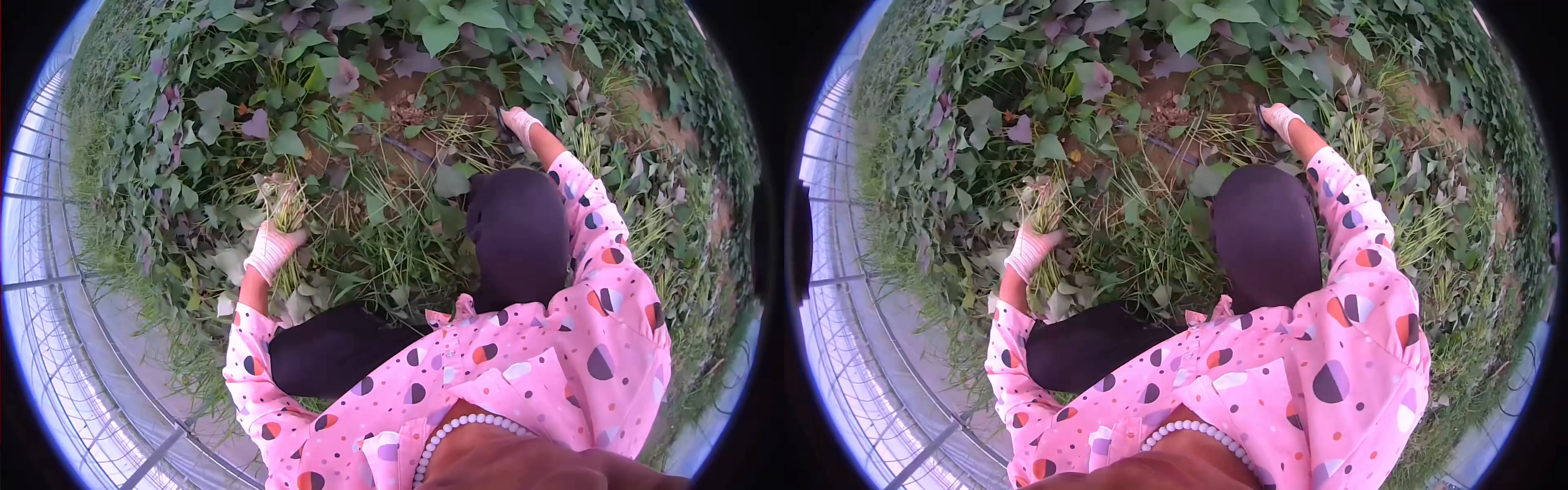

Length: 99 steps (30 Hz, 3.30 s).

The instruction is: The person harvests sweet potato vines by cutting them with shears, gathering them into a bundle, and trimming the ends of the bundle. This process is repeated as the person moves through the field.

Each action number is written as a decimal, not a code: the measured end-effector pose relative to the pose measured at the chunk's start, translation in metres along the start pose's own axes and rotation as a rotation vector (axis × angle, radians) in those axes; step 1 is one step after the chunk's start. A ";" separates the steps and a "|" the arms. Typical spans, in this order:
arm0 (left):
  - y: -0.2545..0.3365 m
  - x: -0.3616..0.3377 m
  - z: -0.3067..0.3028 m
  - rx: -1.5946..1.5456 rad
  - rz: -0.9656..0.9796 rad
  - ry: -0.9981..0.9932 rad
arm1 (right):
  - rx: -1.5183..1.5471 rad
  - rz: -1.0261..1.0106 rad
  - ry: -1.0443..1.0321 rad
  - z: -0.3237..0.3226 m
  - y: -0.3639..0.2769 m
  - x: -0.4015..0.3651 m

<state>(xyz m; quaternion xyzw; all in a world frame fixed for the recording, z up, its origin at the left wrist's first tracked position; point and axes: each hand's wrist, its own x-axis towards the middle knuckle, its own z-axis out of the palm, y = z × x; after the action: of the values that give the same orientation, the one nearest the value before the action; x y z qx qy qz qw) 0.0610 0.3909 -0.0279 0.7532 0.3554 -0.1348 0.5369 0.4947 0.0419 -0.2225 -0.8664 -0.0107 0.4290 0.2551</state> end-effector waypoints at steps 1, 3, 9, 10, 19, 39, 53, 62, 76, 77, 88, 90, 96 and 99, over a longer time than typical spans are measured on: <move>0.002 0.009 0.009 0.019 0.020 -0.020 | 0.202 0.164 0.000 0.008 -0.008 0.011; -0.002 0.029 0.025 0.103 0.063 -0.088 | -0.272 0.008 -0.122 0.019 -0.024 0.027; -0.022 0.058 0.056 0.154 0.019 -0.254 | -0.710 -0.253 -0.192 0.065 -0.020 0.031; -0.031 0.058 0.058 0.151 0.049 -0.242 | -0.805 -0.300 -0.233 0.074 -0.009 0.041; -0.054 0.055 0.068 -0.311 -0.110 -0.203 | -0.567 -0.391 -0.266 0.066 -0.005 0.051; -0.052 0.049 0.076 -0.258 -0.152 -0.297 | -1.183 -0.498 -0.093 0.067 -0.024 0.079; -0.039 0.052 0.079 -0.196 -0.107 -0.203 | -0.820 -0.681 0.228 0.050 -0.050 0.096; -0.046 0.053 0.072 -0.281 -0.112 -0.084 | -0.965 -0.720 0.504 0.067 -0.052 0.110; 0.046 0.057 0.088 -0.566 0.172 0.220 | 0.394 -0.951 -0.623 0.146 -0.199 -0.170; 0.050 0.058 0.090 -0.555 0.180 0.235 | 0.430 -0.950 -0.627 0.145 -0.199 -0.173; 0.049 0.056 0.101 -0.531 0.006 0.013 | 1.285 -0.375 0.251 0.082 -0.086 -0.010; 0.052 0.059 0.102 -0.487 0.050 0.020 | 1.114 -0.283 0.318 0.104 -0.062 0.090; 0.051 0.060 0.102 -0.481 0.025 0.006 | -0.211 -0.446 0.209 0.085 -0.214 0.105; 0.046 0.063 0.100 -0.514 0.054 0.008 | -0.496 -0.445 0.088 0.097 -0.225 0.092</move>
<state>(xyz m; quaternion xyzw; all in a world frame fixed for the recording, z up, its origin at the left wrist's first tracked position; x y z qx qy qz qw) 0.1545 0.3169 -0.0710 0.6016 0.3599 -0.0225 0.7128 0.5259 0.3016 -0.2374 -0.8962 -0.2929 0.3091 0.1243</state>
